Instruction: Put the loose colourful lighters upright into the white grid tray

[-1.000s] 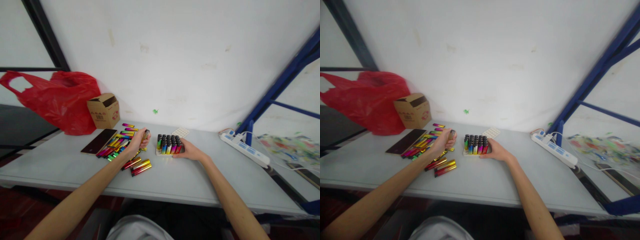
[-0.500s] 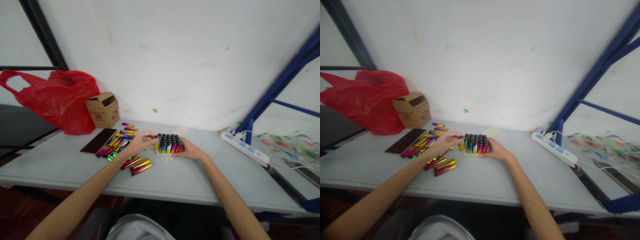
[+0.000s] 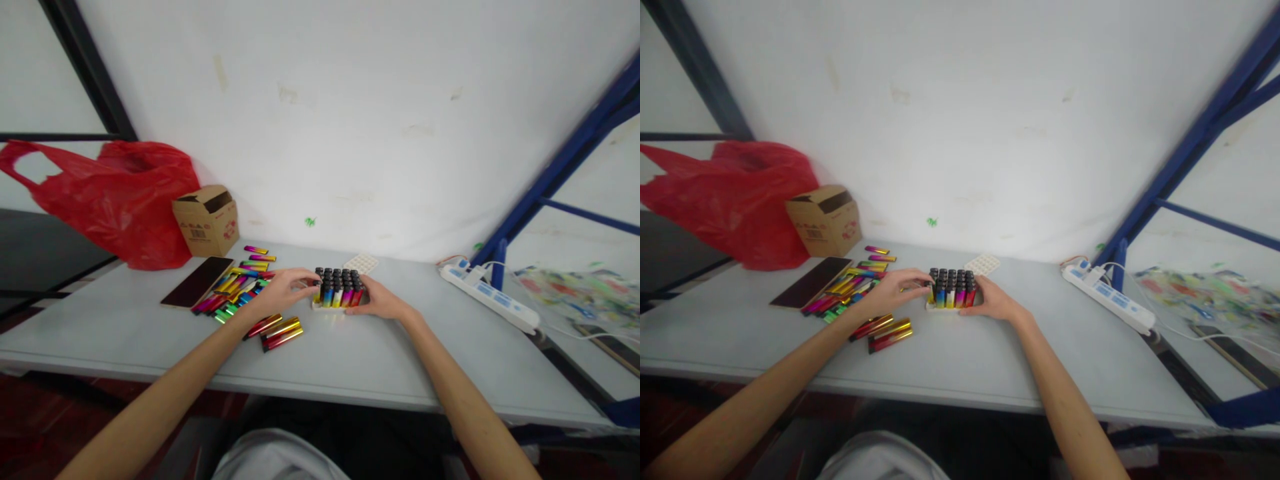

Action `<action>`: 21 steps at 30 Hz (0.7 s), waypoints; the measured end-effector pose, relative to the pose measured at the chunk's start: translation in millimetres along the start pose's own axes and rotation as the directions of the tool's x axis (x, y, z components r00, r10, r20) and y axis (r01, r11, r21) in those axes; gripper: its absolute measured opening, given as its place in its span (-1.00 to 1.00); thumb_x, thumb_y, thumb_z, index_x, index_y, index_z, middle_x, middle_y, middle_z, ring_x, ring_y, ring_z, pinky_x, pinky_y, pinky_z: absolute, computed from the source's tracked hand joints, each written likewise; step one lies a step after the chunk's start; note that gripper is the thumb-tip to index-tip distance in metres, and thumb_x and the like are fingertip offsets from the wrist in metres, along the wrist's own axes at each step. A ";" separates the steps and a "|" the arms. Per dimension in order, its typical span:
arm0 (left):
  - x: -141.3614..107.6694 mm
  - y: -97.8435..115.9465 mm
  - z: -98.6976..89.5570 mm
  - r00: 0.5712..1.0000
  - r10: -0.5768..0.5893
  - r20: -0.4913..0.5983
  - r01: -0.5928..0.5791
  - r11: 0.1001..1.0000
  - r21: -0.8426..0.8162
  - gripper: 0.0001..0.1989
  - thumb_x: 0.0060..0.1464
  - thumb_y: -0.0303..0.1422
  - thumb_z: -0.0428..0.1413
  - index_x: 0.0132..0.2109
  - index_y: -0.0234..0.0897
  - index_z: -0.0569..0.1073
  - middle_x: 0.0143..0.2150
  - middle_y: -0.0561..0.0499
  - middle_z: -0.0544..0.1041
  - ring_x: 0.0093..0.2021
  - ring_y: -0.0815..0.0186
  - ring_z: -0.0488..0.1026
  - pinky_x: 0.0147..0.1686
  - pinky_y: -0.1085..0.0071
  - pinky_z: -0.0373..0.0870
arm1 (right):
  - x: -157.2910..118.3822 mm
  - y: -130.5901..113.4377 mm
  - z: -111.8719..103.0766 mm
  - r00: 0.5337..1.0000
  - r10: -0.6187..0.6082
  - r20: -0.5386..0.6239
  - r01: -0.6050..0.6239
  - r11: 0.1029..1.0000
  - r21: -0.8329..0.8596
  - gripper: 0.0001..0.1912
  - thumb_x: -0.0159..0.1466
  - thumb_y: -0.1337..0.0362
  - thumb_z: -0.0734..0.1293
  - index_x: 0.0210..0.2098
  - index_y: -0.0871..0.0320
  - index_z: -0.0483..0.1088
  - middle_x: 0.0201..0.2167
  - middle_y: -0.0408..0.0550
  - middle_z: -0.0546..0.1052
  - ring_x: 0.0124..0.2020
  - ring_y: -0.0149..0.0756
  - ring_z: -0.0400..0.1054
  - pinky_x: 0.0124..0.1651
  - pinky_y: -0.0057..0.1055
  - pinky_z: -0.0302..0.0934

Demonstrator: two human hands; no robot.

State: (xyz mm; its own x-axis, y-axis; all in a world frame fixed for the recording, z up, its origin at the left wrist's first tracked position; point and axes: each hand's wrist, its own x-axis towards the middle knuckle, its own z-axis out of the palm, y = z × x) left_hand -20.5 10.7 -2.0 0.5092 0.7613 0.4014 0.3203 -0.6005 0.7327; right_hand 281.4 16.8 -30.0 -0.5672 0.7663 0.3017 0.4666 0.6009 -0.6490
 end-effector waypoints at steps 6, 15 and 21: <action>-2.6 -1.4 7.4 0.999 -0.036 -0.020 0.036 0.999 -0.002 -0.60 0.13 -0.16 0.27 0.03 -0.18 0.36 -0.22 0.03 0.60 -0.28 0.29 0.57 -0.20 0.37 0.52 | -0.1 -2.1 0.2 1.000 0.023 -0.010 -0.023 0.999 -0.025 -0.14 0.05 0.00 0.61 0.24 0.16 0.32 0.15 0.14 0.49 0.13 0.08 0.39 0.25 0.03 0.24; -3.5 -34.6 -57.5 0.970 -0.068 -0.232 0.206 0.733 0.648 -0.72 0.19 -0.30 0.02 -0.11 -0.31 0.57 -0.06 -0.23 0.62 0.02 0.01 0.52 0.12 0.12 0.39 | -0.2 -1.6 -0.3 0.999 0.036 0.007 -0.036 0.999 -0.007 -0.18 0.06 -0.02 0.60 0.21 0.16 0.34 0.14 0.12 0.50 0.12 0.07 0.40 0.24 0.02 0.25; -12.1 -60.4 -77.6 0.960 -0.155 -0.235 0.276 0.685 0.674 -0.62 0.07 -0.11 0.15 -0.12 -0.27 0.65 0.02 -0.23 0.62 0.10 -0.06 0.49 0.17 0.12 0.34 | 0.0 -1.6 -0.3 0.999 0.040 0.007 -0.040 0.999 0.003 -0.16 0.06 -0.03 0.60 0.21 0.15 0.33 0.13 0.12 0.51 0.12 0.07 0.40 0.24 0.03 0.26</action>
State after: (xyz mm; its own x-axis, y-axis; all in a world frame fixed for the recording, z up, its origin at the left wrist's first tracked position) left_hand -108.0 56.7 -8.5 0.2513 0.8812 0.4004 0.8985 -0.3662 0.2420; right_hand 280.8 15.9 -28.8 -0.5531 0.7879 0.2709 0.4869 0.5695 -0.6623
